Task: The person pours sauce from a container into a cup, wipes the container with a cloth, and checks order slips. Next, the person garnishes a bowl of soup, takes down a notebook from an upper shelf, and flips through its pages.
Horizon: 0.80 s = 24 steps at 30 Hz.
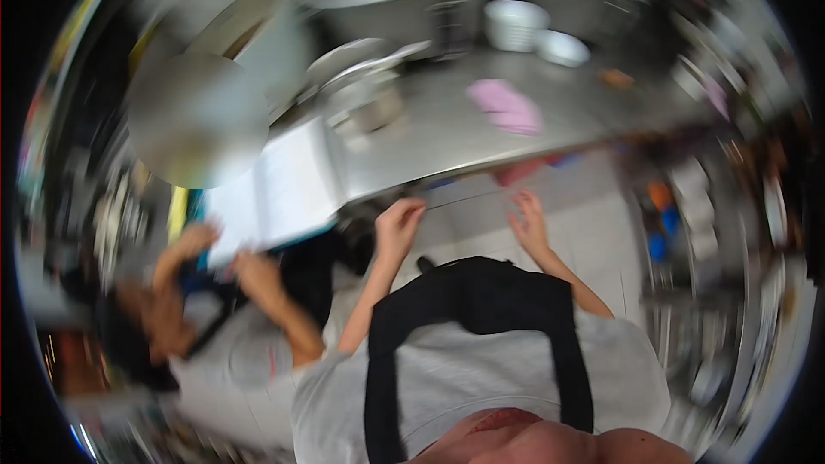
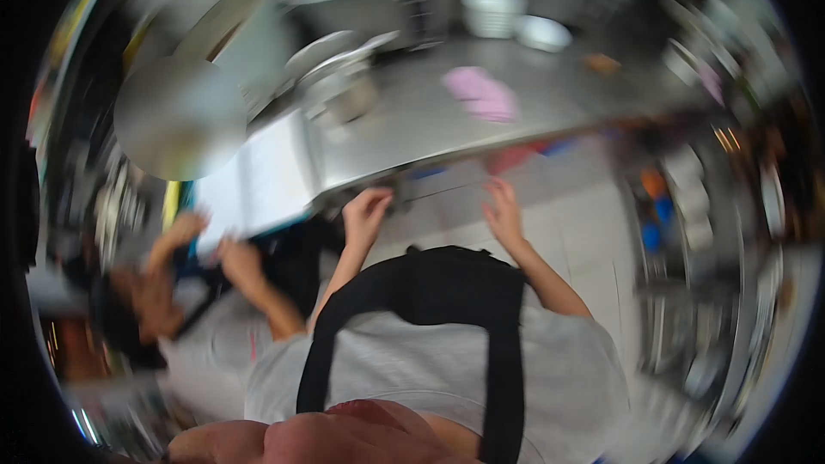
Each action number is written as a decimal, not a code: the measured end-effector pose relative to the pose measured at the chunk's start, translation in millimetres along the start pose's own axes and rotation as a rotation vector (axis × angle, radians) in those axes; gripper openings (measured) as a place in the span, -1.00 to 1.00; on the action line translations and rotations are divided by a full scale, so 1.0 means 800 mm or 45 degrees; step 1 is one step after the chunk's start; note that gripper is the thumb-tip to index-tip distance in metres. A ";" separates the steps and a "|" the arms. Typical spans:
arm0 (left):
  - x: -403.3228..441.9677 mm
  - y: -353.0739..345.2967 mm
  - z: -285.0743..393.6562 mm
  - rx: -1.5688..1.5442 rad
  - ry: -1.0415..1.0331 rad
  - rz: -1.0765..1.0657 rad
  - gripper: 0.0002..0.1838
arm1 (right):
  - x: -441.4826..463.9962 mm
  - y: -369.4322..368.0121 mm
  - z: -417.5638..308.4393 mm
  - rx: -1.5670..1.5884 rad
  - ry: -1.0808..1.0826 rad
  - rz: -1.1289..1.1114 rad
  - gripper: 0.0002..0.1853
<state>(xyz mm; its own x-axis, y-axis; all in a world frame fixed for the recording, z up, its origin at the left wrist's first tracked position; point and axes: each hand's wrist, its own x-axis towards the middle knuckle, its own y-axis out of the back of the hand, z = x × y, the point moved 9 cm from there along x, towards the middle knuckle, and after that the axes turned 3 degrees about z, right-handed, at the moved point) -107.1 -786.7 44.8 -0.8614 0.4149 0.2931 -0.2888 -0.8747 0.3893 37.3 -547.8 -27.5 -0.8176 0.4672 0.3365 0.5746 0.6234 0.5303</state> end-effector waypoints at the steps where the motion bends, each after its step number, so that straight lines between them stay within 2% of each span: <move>1: -0.002 -0.037 0.019 -0.056 -0.040 -0.058 -0.94 | -0.015 0.035 0.014 -0.033 -0.023 0.072 -0.64; 3: -0.008 -0.127 0.032 -0.161 0.052 -0.290 -0.84 | -0.042 0.109 0.029 -0.105 -0.075 0.210 -0.68; 6: -0.019 -0.256 0.097 -0.219 0.032 -0.626 -0.71 | -0.075 0.214 0.051 -0.175 -0.180 0.423 -0.71; 7: -0.028 -0.294 0.117 -0.227 -0.016 -0.700 -0.71 | -0.092 0.233 0.058 -0.147 -0.202 0.457 -0.72; 8: -0.039 -0.328 0.149 -0.265 -0.187 -0.753 -0.70 | -0.106 0.250 0.067 -0.164 -0.227 0.515 -0.72; 9: -0.053 -0.361 0.181 -0.303 -0.351 -0.793 -0.70 | -0.121 0.265 0.089 0.023 -0.362 0.585 -0.72; 10: -0.071 -0.394 0.203 -0.342 -0.399 -0.868 -0.74 | -0.136 0.274 0.111 0.217 -0.484 0.646 -0.72; 12: -0.117 -0.454 0.259 -0.477 -0.584 -1.023 -0.81 | -0.154 0.277 0.149 0.252 -0.515 0.722 -0.70; 14: -0.168 -0.495 0.314 -0.641 -0.861 -1.188 -0.69 | -0.177 0.253 0.208 1.175 -0.778 0.911 -0.59; 15: -0.195 -0.515 0.337 -0.698 -0.991 -1.270 -0.60 | -0.170 0.242 0.236 1.602 -0.741 0.758 -0.36; 16: -0.223 -0.539 0.351 -0.703 -1.098 -1.364 -0.53 | -0.173 0.260 0.237 1.604 -0.747 0.775 -0.36; 17: -0.245 -0.562 0.360 -0.705 -1.201 -1.453 -0.46 | -0.170 0.267 0.231 1.856 -0.721 0.686 -0.29; 18: -0.246 -0.587 0.361 -0.702 -1.190 -1.453 -0.46 | -0.164 0.272 0.225 2.106 -0.692 0.576 -0.22; 19: -0.255 -0.610 0.361 -0.608 -1.334 -1.469 -0.43 | -0.158 0.299 0.201 2.371 -0.309 0.305 -0.25; 20: -0.259 -0.635 0.359 -0.506 -1.476 -1.476 -0.40 | -0.156 0.310 0.209 2.379 -0.325 0.285 -0.25; 22: -0.225 -0.693 0.345 -0.476 -1.372 -1.421 -0.37 | -0.169 0.361 0.243 2.139 -0.676 0.976 -0.23; 23: -0.202 -0.721 0.341 -0.460 -1.291 -1.372 -0.34 | -0.161 0.374 0.243 2.109 -0.695 0.814 -0.21; 24: -0.183 -0.745 0.341 -0.457 -1.275 -1.357 -0.34 | -0.152 0.391 0.247 2.107 -0.711 0.795 -0.21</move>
<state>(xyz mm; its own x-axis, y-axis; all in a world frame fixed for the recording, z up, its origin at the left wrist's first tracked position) 305.0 -257.4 8.3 0.4025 0.7432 0.5344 -0.7898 -0.0131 0.6132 324.2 -285.8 -56.6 -0.5906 0.7544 -0.2867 0.4788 0.0416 -0.8769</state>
